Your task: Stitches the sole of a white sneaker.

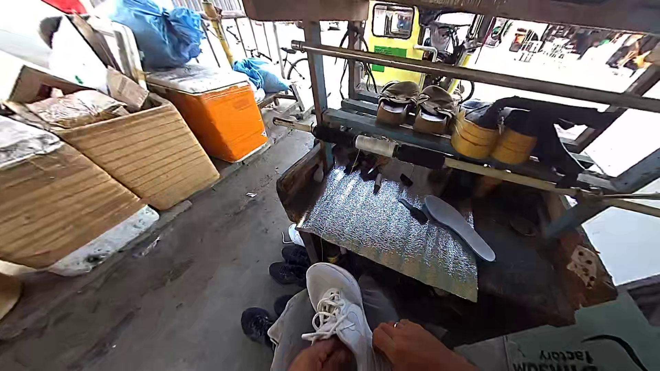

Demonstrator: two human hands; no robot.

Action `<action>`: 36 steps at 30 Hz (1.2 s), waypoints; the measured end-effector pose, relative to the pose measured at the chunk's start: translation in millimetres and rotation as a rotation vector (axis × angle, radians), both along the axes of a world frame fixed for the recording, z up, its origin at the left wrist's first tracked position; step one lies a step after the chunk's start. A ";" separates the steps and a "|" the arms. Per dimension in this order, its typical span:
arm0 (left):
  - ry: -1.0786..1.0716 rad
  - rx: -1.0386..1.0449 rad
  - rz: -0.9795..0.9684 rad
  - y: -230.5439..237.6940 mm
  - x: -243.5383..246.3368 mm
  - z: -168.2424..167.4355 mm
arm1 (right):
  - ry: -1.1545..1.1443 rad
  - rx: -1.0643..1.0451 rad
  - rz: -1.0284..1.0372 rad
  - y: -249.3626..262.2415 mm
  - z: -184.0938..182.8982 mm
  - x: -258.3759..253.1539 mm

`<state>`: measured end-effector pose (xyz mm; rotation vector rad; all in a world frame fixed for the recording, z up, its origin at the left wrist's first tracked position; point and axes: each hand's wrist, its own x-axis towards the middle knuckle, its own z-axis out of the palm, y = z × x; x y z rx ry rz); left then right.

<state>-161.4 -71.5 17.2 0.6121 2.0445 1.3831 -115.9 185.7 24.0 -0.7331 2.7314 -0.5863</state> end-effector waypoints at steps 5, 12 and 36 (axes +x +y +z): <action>0.116 -0.269 0.012 27.1 10.7 -11.3 | 0.150 -0.090 0.039 7.5 -20.8 3.2; 0.106 -0.286 -0.024 32.7 6.8 -20.7 | 0.319 -0.132 -0.084 2.7 -42.4 19.1; 0.155 -0.169 0.001 26.5 17.5 -21.4 | -0.051 -0.030 -0.452 91.3 -44.5 28.1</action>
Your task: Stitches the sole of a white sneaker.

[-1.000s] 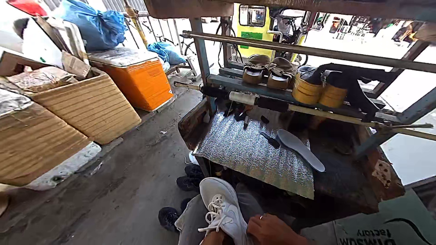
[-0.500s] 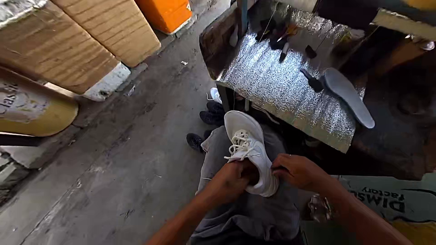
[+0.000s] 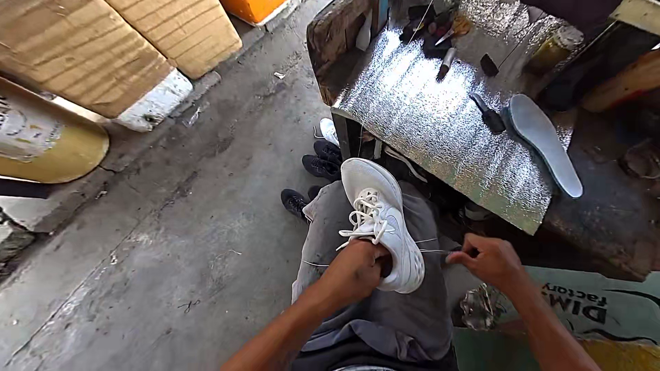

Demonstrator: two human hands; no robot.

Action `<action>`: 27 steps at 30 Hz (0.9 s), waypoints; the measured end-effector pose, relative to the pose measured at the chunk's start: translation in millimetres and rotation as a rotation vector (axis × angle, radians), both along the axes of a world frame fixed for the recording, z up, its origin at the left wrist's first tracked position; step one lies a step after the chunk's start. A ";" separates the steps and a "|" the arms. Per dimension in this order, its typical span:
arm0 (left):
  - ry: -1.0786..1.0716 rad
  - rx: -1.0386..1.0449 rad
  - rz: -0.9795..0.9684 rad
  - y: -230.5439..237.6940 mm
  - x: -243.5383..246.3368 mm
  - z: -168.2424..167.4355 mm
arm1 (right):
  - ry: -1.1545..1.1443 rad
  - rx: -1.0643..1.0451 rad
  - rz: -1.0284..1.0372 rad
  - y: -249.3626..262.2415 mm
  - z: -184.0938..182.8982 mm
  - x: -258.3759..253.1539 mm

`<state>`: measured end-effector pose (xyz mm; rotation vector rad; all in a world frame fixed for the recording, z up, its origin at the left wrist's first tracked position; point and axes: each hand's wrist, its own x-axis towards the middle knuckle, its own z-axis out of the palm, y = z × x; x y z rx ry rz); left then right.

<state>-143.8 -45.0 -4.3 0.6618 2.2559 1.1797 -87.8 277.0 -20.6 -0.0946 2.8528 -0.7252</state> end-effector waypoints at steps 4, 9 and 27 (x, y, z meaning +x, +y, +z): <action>0.022 -0.009 0.020 2.9 0.2 -1.4 | -0.092 -0.339 0.127 -16.0 -15.9 25.5; 0.048 -0.021 0.038 5.9 2.4 -0.4 | 0.121 -0.871 0.125 -35.7 -7.6 22.9; 0.057 -0.025 0.036 6.1 2.9 0.9 | 0.290 -0.562 -0.202 -63.1 -0.3 7.2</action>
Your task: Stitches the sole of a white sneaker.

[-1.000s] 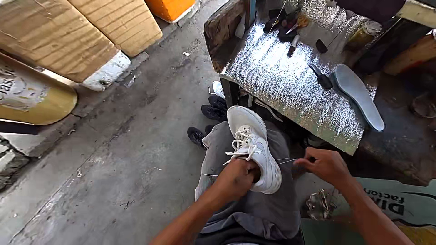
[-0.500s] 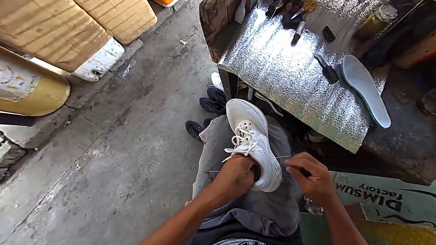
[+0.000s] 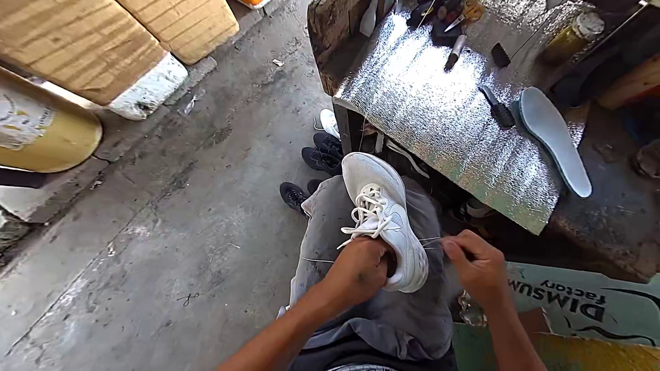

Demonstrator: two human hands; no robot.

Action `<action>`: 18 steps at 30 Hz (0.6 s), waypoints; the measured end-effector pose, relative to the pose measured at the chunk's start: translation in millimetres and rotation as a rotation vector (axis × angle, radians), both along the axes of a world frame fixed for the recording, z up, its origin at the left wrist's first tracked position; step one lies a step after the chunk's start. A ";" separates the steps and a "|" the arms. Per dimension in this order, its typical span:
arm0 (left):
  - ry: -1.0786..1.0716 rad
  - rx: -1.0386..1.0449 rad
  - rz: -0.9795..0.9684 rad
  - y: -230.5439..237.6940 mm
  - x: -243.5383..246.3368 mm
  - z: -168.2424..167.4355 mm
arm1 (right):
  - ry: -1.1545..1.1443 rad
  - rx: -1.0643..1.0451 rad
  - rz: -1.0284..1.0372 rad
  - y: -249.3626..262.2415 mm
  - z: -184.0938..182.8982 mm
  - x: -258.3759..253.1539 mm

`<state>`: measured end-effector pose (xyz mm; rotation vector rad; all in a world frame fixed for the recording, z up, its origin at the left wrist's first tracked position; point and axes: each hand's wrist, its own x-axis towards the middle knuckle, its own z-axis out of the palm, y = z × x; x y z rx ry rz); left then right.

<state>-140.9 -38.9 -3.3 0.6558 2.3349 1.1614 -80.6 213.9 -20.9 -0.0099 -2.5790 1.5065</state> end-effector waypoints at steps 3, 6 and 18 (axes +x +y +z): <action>-0.004 -0.011 -0.002 2.1 -1.3 -0.4 | -0.042 0.389 -0.036 -21.8 -8.9 -3.9; -0.005 -0.001 0.007 -0.9 -1.2 -1.1 | -0.104 0.162 0.146 -5.2 -2.7 -5.7; -0.070 0.001 0.083 -1.9 3.1 -2.9 | -0.551 0.346 -0.249 92.1 -54.8 95.9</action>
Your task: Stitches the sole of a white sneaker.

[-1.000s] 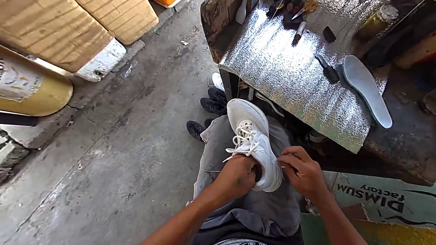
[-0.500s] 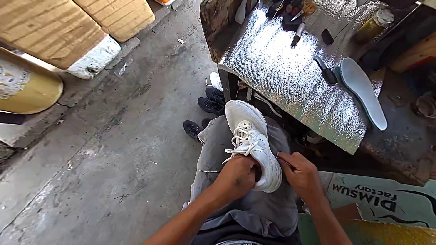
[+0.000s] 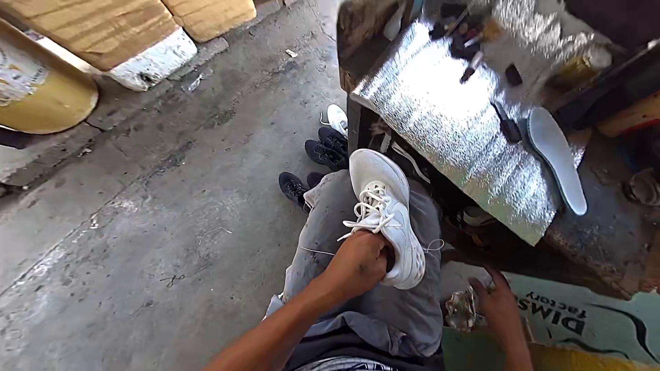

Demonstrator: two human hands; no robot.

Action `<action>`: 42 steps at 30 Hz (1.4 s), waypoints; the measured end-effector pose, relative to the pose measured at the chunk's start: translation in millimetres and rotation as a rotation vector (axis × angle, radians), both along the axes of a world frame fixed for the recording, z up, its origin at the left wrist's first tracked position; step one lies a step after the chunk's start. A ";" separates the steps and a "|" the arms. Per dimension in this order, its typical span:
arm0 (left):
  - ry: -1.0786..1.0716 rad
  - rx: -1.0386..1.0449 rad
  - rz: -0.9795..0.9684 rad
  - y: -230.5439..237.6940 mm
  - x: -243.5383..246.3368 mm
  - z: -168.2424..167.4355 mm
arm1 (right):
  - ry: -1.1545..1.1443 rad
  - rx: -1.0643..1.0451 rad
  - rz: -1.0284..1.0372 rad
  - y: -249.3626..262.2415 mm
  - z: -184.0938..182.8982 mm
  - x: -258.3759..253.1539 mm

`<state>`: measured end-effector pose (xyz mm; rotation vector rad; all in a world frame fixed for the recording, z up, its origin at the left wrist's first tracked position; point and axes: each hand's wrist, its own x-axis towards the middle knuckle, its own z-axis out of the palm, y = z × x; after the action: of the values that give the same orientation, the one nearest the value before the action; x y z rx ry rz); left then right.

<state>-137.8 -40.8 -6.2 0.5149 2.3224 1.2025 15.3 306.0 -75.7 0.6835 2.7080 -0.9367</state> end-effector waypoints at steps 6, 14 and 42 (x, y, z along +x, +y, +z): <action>0.119 -0.128 -0.017 1.7 1.5 8.5 | 0.540 -0.179 0.352 -142.4 48.2 -76.7; 0.469 -0.400 0.221 -122.6 29.5 7.2 | 0.398 -0.050 0.340 -146.3 46.0 -80.2; 0.887 -0.382 -0.307 -37.2 3.8 19.0 | 0.619 0.321 0.478 -157.8 56.0 -84.6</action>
<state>-134.0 -78.0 12.8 1.4052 2.9084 0.3715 -69.3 148.2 -19.7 -0.2830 3.3613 -0.6708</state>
